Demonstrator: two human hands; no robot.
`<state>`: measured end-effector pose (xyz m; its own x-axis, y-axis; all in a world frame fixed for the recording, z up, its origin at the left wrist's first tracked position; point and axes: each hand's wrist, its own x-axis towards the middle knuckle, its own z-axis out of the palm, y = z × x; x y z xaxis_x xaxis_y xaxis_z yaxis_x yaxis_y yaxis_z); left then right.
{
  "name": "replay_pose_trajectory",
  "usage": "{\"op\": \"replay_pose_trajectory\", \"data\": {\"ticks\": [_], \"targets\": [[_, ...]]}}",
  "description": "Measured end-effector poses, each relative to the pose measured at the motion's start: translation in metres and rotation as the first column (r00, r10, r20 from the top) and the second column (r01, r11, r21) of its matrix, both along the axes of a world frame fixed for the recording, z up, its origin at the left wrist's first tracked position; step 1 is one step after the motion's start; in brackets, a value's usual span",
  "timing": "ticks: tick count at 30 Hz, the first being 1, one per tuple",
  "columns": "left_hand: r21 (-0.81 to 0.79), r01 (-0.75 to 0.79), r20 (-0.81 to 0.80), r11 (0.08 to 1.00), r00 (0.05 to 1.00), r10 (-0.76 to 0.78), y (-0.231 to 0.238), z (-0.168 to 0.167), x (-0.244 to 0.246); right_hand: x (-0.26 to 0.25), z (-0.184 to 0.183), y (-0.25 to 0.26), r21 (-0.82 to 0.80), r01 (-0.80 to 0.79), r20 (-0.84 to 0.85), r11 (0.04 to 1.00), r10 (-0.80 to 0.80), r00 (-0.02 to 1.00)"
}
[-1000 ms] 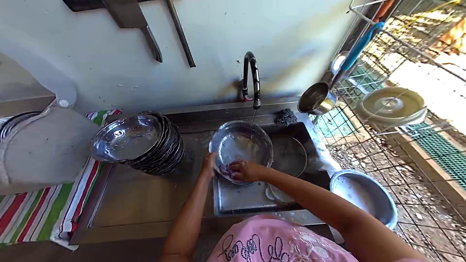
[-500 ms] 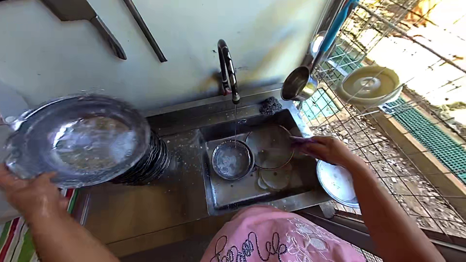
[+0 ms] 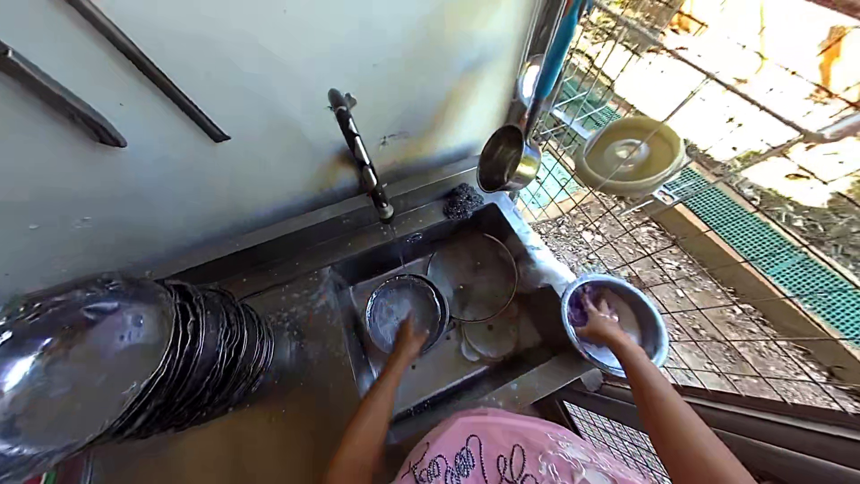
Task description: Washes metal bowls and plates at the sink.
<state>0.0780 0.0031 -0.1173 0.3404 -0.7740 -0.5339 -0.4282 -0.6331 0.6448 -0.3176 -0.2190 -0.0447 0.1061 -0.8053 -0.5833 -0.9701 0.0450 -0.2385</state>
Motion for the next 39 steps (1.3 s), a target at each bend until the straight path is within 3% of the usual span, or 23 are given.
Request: {"op": "replay_pose_trajectory", "data": {"ticks": [3, 5, 8, 10, 12, 15, 18, 21, 24, 26, 28, 29, 30, 32, 34, 36, 39], "targets": [[0.338, 0.158, 0.083, 0.928, 0.977, -0.197, -0.021, -0.061, -0.036, -0.004, -0.001, -0.002, 0.031, -0.088, -0.037, 0.996, 0.089, 0.995], [0.43, 0.182, 0.114, 0.884, 0.961, -0.253, -0.027, -0.076, -0.047, -0.007, 0.005, -0.006, -0.024, -0.063, -0.024, 0.998, 0.062, 0.998], [0.493, 0.247, 0.106, 0.835, 0.935, -0.339, -0.024, -0.065, -0.05, -0.022, 0.018, -0.007, -0.072, 0.211, 0.125, 0.975, -0.201, 0.972], [0.457, 0.31, 0.116, 0.833, 0.908, -0.402, -0.021, -0.05, -0.041, -0.031, 0.032, -0.002, -0.055, 0.446, 0.388, 0.893, -0.393, 0.834], [0.41, 0.329, 0.155, 0.851, 0.894, -0.42, -0.022, -0.026, -0.034, -0.03, 0.054, 0.011, 0.049, 0.561, 0.632, 0.826, -0.461, 0.623], [0.253, 0.232, 0.206, 0.939, 0.936, -0.287, -0.038, 0.029, -0.01, 0.0, 0.081, 0.023, 0.258, 0.512, 0.823, 0.819, -0.464, 0.328], [0.003, 0.026, 0.141, 1.0, 0.99, -0.026, -0.057, 0.065, 0.036, 0.066, 0.09, 0.03, 0.382, 0.34, 0.87, 0.859, -0.458, 0.183], [-0.212, -0.238, -0.024, 0.948, 0.971, 0.238, -0.061, 0.086, 0.055, 0.152, 0.092, 0.045, 0.306, 0.164, 0.889, 0.938, -0.343, 0.304], [-0.379, -0.46, -0.213, 0.803, 0.888, 0.408, -0.055, 0.118, 0.04, 0.23, 0.095, 0.084, -0.095, -0.063, 0.87, 0.993, 0.114, 0.479], [-0.426, -0.539, -0.294, 0.727, 0.842, 0.452, -0.047, 0.146, 0.019, 0.265, 0.092, 0.117, -0.396, -0.183, 0.776, 0.9, 0.434, 0.457], [-0.488, -0.515, -0.282, 0.705, 0.857, 0.431, -0.037, 0.166, -0.001, 0.284, 0.09, 0.126, -0.609, -0.186, 0.682, 0.771, 0.628, 0.375], [-0.509, -0.458, -0.226, 0.729, 0.888, 0.4, -0.03, 0.176, -0.009, 0.289, 0.09, 0.116, -0.667, -0.134, 0.664, 0.733, 0.667, 0.338], [-0.525, -0.381, -0.154, 0.761, 0.922, 0.356, -0.021, 0.184, -0.016, 0.291, 0.096, 0.1, -0.648, -0.111, 0.691, 0.754, 0.643, 0.331], [-0.612, -0.267, -0.044, 0.745, 0.951, 0.305, -0.008, 0.194, -0.031, 0.29, 0.12, 0.055, -0.351, -0.155, 0.818, 0.924, 0.383, 0.429], [-0.652, -0.267, -0.076, 0.709, 0.954, 0.289, -0.002, 0.195, -0.04, 0.293, 0.121, 0.024, -0.078, -0.117, 0.834, 0.99, 0.129, 0.537], [-0.616, -0.28, -0.091, 0.736, 0.954, 0.286, -0.005, 0.193, -0.04, 0.287, 0.119, 0.04, -0.165, -0.169, 0.773, 0.972, 0.234, 0.589], [-0.578, -0.243, -0.085, 0.779, 0.967, 0.239, -0.005, 0.189, -0.032, 0.271, 0.115, 0.116, -0.593, -0.252, 0.653, 0.765, 0.639, 0.405]]}}
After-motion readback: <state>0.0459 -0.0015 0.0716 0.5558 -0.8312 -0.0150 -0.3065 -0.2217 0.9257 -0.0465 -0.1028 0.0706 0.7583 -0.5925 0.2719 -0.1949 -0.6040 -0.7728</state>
